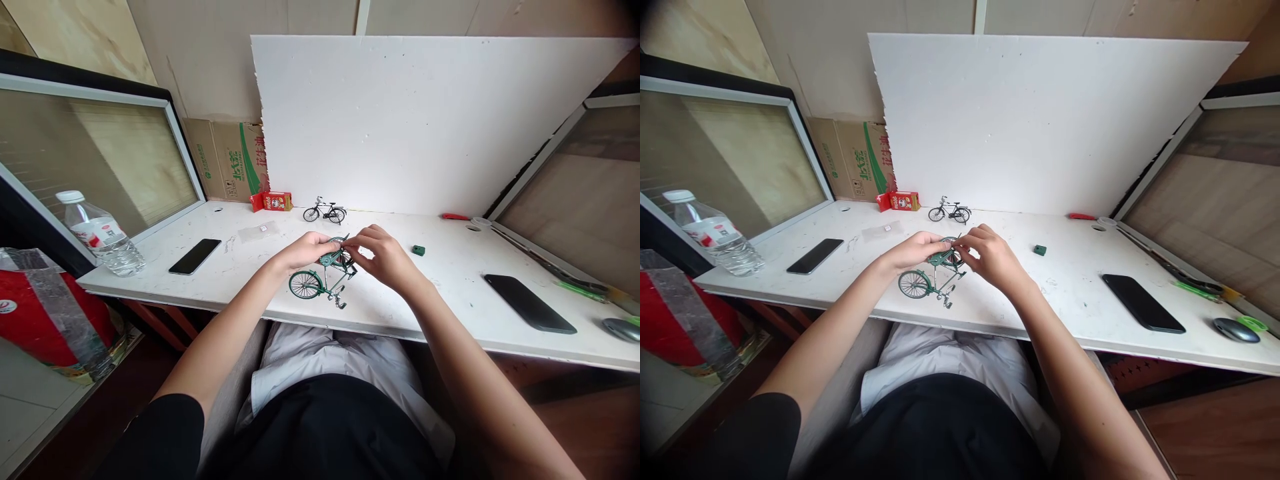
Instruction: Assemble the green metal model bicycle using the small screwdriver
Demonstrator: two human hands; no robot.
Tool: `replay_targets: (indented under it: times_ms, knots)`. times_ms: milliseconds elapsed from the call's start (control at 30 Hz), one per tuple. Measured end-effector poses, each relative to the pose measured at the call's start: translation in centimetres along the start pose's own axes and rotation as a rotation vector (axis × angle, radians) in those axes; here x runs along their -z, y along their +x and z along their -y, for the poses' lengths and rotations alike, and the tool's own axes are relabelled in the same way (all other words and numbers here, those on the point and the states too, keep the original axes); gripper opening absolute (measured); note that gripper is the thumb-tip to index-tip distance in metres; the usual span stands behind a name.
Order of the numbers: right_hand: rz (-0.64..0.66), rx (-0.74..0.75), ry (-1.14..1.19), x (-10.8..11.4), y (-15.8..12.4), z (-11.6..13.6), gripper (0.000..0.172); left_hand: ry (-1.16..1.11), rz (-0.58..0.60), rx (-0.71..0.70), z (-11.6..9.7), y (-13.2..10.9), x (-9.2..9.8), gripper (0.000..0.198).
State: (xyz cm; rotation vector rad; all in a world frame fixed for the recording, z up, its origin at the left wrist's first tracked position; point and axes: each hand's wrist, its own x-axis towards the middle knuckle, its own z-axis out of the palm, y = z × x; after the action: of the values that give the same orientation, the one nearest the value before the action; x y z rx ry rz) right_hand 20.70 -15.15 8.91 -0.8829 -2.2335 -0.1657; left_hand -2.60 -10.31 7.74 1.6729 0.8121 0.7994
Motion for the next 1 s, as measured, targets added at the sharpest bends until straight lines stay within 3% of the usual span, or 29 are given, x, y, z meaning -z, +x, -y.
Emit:
replay_targets:
  times_ms: [500,1000]
  knots:
    - [-0.034,-0.085,0.109,-0.42,0.02,-0.08,0.013,0.074,0.028,-0.070,-0.51,-0.42,-0.39,0.039]
    - [0.034,-0.158,0.112,-0.48,-0.02,0.05,0.010,0.161,-0.021,-0.078,-0.40,-0.51,-1.05,0.034]
